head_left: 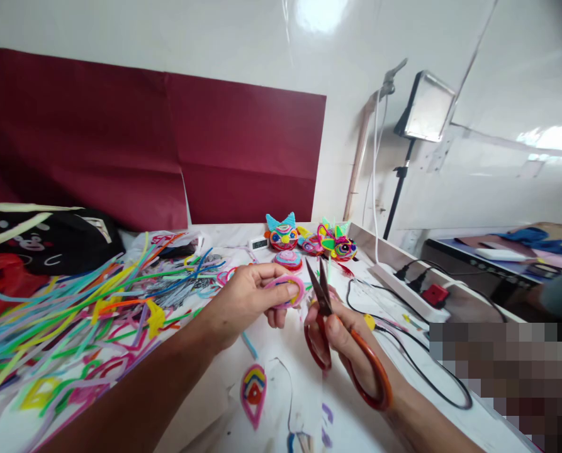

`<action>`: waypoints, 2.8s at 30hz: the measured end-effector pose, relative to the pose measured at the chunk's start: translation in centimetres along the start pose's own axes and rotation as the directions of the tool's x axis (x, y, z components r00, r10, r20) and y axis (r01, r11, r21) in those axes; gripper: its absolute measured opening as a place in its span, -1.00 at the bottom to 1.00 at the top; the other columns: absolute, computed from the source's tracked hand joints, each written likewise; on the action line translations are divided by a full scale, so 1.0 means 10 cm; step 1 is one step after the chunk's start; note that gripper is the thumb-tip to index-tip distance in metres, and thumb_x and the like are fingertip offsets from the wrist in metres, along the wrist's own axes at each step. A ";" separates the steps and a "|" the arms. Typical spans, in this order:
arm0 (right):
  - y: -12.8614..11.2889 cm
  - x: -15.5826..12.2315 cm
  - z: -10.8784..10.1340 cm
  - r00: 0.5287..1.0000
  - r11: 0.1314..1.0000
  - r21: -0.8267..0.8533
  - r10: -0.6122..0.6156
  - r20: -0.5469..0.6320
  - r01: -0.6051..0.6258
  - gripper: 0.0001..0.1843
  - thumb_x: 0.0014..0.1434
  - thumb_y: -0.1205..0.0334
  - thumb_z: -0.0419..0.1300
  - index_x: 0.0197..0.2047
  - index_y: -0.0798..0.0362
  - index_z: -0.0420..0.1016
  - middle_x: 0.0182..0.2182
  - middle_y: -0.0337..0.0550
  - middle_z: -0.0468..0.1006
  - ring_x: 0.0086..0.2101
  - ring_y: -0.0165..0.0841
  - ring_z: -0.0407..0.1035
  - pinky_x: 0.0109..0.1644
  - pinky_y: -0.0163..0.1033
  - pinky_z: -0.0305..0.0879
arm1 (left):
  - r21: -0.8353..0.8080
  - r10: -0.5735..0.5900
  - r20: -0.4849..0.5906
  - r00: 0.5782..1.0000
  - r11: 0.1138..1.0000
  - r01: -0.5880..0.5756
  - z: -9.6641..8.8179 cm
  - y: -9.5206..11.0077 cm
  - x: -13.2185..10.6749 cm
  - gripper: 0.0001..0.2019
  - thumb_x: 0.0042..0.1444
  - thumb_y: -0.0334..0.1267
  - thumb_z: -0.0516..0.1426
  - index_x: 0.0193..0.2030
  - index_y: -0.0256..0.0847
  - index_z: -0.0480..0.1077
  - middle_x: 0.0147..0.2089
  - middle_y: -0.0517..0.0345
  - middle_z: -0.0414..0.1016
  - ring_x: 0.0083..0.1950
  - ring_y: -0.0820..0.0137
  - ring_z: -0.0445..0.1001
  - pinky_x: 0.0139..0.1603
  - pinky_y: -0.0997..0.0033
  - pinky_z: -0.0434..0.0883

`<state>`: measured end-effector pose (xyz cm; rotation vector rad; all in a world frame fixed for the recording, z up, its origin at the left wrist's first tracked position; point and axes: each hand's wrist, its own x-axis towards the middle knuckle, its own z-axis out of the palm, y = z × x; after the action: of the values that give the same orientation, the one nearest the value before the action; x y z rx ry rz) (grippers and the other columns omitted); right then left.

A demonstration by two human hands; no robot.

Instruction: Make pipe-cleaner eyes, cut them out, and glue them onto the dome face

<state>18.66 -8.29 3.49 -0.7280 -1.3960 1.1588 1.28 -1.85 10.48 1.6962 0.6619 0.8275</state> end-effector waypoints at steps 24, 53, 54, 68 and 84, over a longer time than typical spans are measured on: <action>-0.04 0.10 -0.07 0.937 0.996 0.052 0.085 -0.339 -0.072 -0.57 -0.14 0.16 0.45 -0.24 0.06 0.38 -0.51 -0.29 0.52 -0.61 -0.48 0.29 -0.56 -0.34 0.23 | 0.240 -0.156 0.122 0.980 0.963 0.123 0.01 -0.11 -0.02 -0.42 0.01 -0.12 0.28 0.18 -0.04 0.22 -0.27 0.18 0.54 -0.30 0.32 0.55 -0.38 0.48 0.42; -0.04 0.11 -0.02 0.921 0.998 -0.042 0.020 -0.388 -0.039 -0.58 -0.17 0.19 0.46 -0.26 0.06 0.40 -0.53 -0.31 0.49 -0.56 -0.49 0.33 -0.55 -0.41 0.21 | -0.257 -0.056 -0.238 0.970 0.966 -0.007 0.32 -0.43 0.12 -0.77 0.05 -0.12 0.26 -0.40 -0.27 0.47 -0.46 0.23 0.40 -0.41 0.53 0.30 -0.33 0.51 0.26; -0.04 0.11 -0.01 0.921 0.998 -0.050 0.018 -0.389 -0.040 -0.58 -0.17 0.19 0.46 -0.27 0.06 0.40 -0.51 -0.31 0.48 -0.55 -0.49 0.33 -0.55 -0.41 0.21 | -0.229 -0.043 -0.253 0.967 0.973 -0.017 0.30 -0.40 0.12 -0.77 0.04 -0.12 0.27 -0.42 -0.27 0.46 -0.48 0.25 0.38 -0.43 0.54 0.29 -0.35 0.52 0.25; 0.04 0.13 -0.09 0.915 0.999 0.032 0.011 -0.403 0.002 -0.51 -0.22 0.20 0.50 -0.21 0.03 0.43 -0.41 -0.27 0.53 -0.50 -0.48 0.36 -0.49 -0.39 0.27 | -0.125 -0.022 -0.229 0.973 0.992 -0.007 0.38 -0.34 0.06 -0.72 -0.06 -0.10 0.32 -0.44 -0.27 0.40 -0.60 0.34 0.28 -0.52 0.55 0.19 -0.48 0.54 0.13; 0.05 0.14 -0.05 0.900 0.999 -0.031 0.026 -0.436 -0.044 -0.54 -0.23 0.19 0.48 -0.26 0.04 0.40 -0.51 -0.34 0.44 -0.58 -0.51 0.24 -0.55 -0.38 0.20 | -0.212 -0.125 -0.271 0.955 0.975 0.067 0.39 -0.34 0.00 -0.75 0.01 -0.11 0.26 -0.35 -0.29 0.46 -0.36 0.12 0.44 -0.37 0.43 0.37 -0.56 0.55 0.38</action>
<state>18.81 -6.71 3.49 -0.9775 -1.0314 0.9228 4.30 -3.28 6.56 1.3656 0.8199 1.0419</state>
